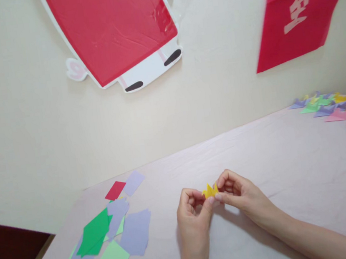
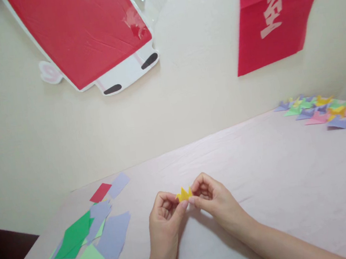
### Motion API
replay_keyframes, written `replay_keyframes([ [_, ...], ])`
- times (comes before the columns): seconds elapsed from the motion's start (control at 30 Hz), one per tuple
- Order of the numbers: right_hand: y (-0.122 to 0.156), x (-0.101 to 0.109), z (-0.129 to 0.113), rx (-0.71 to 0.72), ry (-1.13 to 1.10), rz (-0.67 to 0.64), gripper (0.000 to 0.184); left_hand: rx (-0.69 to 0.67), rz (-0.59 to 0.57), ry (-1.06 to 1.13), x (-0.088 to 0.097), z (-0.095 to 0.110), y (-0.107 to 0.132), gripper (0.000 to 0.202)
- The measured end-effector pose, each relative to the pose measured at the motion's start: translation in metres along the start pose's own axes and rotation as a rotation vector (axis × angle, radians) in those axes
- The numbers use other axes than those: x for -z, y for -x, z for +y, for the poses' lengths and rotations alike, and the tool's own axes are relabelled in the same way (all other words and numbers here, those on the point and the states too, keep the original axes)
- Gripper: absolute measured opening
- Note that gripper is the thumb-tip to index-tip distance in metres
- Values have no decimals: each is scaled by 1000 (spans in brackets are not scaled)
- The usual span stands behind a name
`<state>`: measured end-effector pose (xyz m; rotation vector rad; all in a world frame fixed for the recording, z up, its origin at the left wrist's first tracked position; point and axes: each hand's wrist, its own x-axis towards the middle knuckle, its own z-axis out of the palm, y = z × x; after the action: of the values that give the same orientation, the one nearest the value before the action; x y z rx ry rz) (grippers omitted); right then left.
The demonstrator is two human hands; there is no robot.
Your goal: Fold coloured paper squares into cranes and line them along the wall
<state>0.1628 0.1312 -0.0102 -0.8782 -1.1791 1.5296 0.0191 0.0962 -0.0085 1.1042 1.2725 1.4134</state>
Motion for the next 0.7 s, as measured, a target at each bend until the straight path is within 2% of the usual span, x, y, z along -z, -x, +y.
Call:
replay_keyframes([
  [0.13,-1,1,1,-6,-6,-13,35,22,24,-34,1,-1,-1,23],
  [0.27,-2,5,-1,-52,68,-83,35,41,-15,-110,3,-2,-1,26],
  [0.4,-3,8,-7,-70,170,-180,21,27,-98,-204,4,0,1,30],
  [0.53,-2,10,-9,-37,242,-119,22,6,-172,-270,0,7,0,27],
  [0.67,-2,10,-11,-32,147,-92,22,-75,-314,-388,-2,13,-3,9],
  [0.7,-1,10,-11,-32,129,-96,23,-101,-336,-412,-2,14,-4,16],
])
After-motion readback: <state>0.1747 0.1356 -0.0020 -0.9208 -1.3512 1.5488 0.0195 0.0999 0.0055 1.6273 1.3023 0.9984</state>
